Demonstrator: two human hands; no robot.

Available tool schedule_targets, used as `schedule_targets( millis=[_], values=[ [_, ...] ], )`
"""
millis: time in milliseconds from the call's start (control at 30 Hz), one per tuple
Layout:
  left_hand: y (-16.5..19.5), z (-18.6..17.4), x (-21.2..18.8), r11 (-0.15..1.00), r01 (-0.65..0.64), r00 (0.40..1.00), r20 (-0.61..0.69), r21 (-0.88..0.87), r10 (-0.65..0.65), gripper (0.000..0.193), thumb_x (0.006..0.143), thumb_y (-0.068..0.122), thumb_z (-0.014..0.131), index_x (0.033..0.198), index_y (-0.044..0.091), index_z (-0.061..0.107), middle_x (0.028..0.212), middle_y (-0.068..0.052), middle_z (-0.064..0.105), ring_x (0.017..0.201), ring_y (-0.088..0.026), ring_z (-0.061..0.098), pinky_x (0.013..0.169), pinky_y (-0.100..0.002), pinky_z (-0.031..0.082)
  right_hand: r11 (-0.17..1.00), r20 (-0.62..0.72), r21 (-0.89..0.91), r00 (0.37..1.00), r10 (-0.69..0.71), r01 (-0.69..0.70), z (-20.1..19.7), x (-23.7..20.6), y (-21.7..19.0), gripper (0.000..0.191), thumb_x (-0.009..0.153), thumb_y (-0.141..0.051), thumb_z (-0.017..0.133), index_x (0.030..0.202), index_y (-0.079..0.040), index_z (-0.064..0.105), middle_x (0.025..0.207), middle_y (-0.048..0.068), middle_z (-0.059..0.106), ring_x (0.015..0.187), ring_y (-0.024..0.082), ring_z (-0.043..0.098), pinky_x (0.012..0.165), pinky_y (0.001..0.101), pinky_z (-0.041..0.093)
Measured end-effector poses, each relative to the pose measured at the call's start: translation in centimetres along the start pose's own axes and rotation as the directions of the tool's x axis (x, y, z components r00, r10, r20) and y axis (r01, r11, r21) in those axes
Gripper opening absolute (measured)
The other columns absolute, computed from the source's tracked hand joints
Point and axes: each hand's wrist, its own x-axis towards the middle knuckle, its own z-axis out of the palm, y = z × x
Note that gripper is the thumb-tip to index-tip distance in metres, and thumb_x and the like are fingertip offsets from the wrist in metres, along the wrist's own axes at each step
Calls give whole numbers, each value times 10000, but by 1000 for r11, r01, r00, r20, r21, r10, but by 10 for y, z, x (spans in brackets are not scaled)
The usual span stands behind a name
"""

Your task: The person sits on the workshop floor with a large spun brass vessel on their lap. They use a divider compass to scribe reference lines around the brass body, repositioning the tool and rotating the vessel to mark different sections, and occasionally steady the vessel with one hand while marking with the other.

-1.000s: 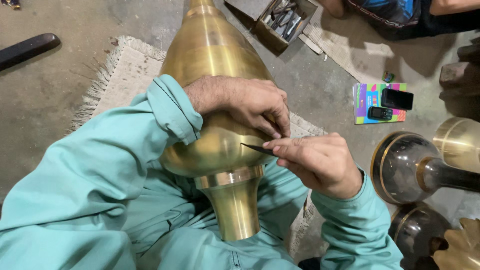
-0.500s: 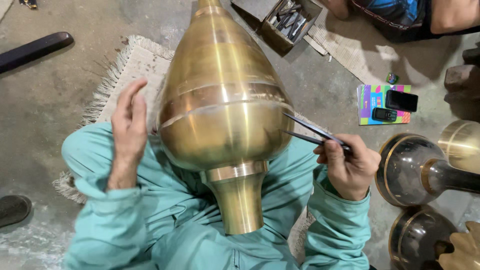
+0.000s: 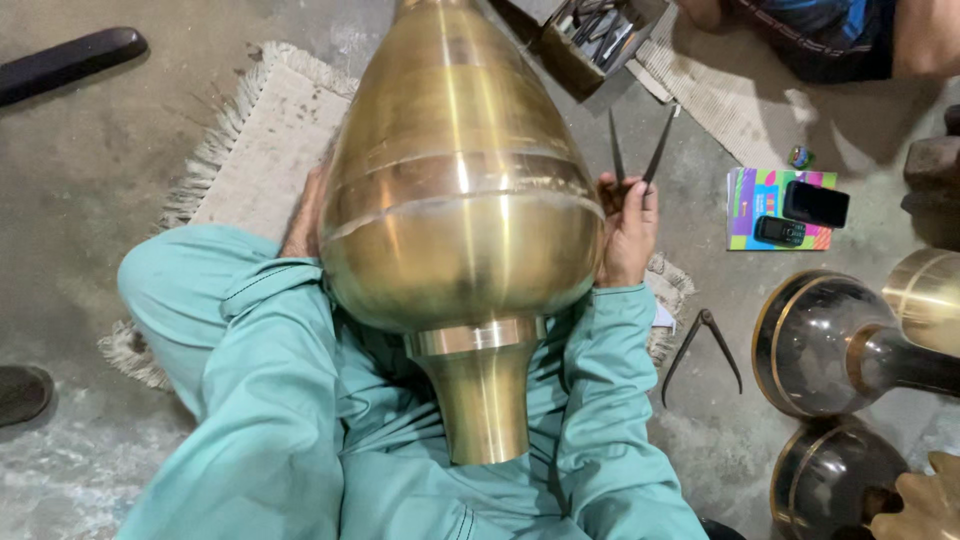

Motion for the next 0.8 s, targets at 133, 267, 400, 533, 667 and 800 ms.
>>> schedule_targets(
  millis=[133,267,400,533,667,800],
  values=[
    [5,10,2,995,73,995,77,-72,-68,715,928,617,468,1417,106,568,1441,-97,610,1332,-251,571,1097,-414,427,999,6,-15,1000,28,-28,2,5,-1,178,1131,-254,528,1103,-89,590,1172,158,720,1082,215,683,1000,360,552],
    [6,13,8,994,81,993,87,-79,-74,808,911,694,419,1465,117,533,1481,-79,584,1353,-243,552,1130,-405,408,998,-18,-53,1000,19,-20,-5,10,3,191,1131,-277,511,1082,-103,572,1167,153,714,1070,207,682,986,358,557],
    [7,14,18,991,67,991,126,-115,-52,902,894,771,370,1513,129,497,1522,-61,559,1375,-236,534,1163,-395,390,964,-106,-267,994,-29,-1,-23,15,8,238,1180,-307,503,1118,-99,600,1111,72,636,1006,135,581,907,296,503],
    [15,11,32,990,46,971,240,-134,-13,952,910,786,326,1514,71,502,1529,-111,574,1380,-262,553,1171,-390,398,801,-329,-572,944,-26,-178,-41,4,22,293,1132,-354,453,1104,-131,641,1012,-7,611,907,77,543,782,246,482],
    [14,15,47,996,51,964,266,-71,-30,792,983,667,368,1456,59,549,1448,-111,619,1288,-243,599,1104,-384,472,955,-331,-288,943,-29,-72,-51,-9,42,227,1106,-300,489,1143,-119,619,1059,8,625,930,83,545,810,252,473],
    [7,18,45,871,-428,904,97,242,417,480,1090,389,530,1368,3,598,1315,-83,651,1194,-172,594,1031,-321,495,979,-273,-179,952,-139,92,-75,-17,22,215,1129,-296,464,1107,-106,561,1081,81,643,934,167,610,843,335,537]
  ],
)
